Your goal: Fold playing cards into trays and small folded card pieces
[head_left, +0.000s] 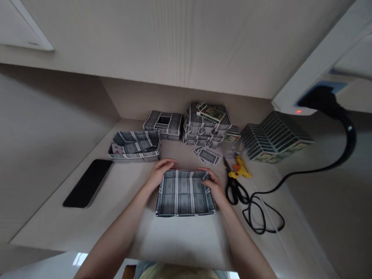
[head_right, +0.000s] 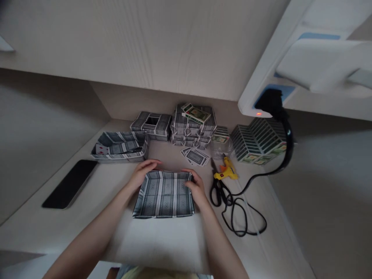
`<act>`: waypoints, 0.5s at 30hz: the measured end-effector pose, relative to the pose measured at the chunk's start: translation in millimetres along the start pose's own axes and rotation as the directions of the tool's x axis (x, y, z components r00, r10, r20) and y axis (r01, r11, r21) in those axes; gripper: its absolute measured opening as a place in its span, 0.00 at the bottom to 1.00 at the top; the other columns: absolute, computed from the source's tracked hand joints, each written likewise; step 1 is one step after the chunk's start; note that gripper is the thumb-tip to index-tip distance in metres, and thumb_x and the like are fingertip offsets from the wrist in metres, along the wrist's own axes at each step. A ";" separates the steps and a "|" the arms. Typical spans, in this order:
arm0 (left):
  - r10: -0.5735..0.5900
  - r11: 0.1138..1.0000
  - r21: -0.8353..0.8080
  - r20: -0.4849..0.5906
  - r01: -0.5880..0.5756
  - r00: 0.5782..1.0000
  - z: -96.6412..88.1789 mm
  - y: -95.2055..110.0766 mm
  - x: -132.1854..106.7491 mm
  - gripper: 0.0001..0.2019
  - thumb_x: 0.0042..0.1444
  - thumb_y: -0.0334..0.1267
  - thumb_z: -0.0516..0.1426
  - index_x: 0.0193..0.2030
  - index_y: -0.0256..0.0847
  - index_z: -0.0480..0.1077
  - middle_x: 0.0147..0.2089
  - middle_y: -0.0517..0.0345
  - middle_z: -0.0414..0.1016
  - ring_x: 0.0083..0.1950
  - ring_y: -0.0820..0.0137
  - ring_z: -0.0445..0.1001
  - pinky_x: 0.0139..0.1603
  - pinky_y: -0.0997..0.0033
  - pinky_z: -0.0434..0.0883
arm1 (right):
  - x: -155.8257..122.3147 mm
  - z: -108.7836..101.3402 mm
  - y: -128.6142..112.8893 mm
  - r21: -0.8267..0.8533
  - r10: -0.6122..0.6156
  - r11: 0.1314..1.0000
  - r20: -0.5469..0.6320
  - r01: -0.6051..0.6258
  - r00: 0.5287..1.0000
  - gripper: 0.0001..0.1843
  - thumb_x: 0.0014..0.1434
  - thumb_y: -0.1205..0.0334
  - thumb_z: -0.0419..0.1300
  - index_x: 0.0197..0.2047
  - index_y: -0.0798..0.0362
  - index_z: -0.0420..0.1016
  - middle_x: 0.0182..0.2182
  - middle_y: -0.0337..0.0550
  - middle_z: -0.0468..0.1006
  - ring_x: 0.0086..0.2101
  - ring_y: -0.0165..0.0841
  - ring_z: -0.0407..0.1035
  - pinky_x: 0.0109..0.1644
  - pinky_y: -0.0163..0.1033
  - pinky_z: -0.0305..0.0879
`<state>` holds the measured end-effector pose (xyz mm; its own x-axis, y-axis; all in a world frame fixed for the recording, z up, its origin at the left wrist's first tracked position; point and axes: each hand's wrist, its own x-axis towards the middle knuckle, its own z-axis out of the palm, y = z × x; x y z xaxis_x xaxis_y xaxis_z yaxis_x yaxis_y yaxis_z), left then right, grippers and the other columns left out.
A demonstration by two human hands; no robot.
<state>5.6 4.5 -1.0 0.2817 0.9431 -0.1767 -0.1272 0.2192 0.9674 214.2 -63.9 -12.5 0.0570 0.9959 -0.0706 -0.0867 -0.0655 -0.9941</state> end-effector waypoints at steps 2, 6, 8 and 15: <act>0.008 0.999 -0.051 -0.007 -0.008 1.000 -3.2 3.4 -1.2 0.14 0.48 0.46 0.54 0.34 0.36 0.70 0.31 0.55 0.75 0.34 0.66 0.73 0.37 0.69 0.66 | 2.5 -4.1 3.1 -0.027 -0.011 1.000 -0.042 0.009 0.999 0.22 0.40 0.68 0.53 0.41 0.50 0.72 0.34 0.37 0.75 0.35 0.36 0.66 0.38 0.38 0.58; 0.037 0.999 0.005 0.066 -0.038 0.997 -11.9 12.0 -7.1 0.16 0.49 0.45 0.53 0.38 0.36 0.71 0.40 0.51 0.75 0.43 0.63 0.71 0.44 0.66 0.65 | 3.9 -13.4 4.8 -0.066 -0.042 0.997 -0.153 0.033 0.987 0.19 0.40 0.68 0.53 0.38 0.51 0.74 0.33 0.38 0.76 0.36 0.38 0.66 0.41 0.40 0.58; 0.030 0.993 0.110 0.153 -0.047 0.988 -13.8 14.5 -10.3 0.17 0.46 0.40 0.55 0.44 0.37 0.69 0.46 0.51 0.72 0.48 0.62 0.68 0.47 0.66 0.63 | 2.4 -15.9 1.5 -0.079 -0.057 0.996 -0.198 0.042 0.978 0.18 0.41 0.67 0.53 0.37 0.51 0.74 0.33 0.38 0.76 0.36 0.38 0.66 0.42 0.40 0.58; 0.069 0.957 0.267 0.178 -0.115 0.982 -0.6 1.0 -7.5 0.19 0.43 0.29 0.50 0.44 0.38 0.71 0.45 0.57 0.73 0.47 0.65 0.68 0.48 0.68 0.62 | -0.6 -11.9 -5.8 -0.081 -0.084 0.994 -0.220 0.068 0.972 0.14 0.45 0.61 0.58 0.38 0.50 0.73 0.37 0.40 0.75 0.40 0.37 0.65 0.45 0.40 0.56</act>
<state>2.8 -2.1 1.2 0.4371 0.8963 -0.0746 0.0997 0.0341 0.9944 226.5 -64.9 -7.6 0.2813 0.9596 -0.0032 -0.0019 -0.0028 -1.0000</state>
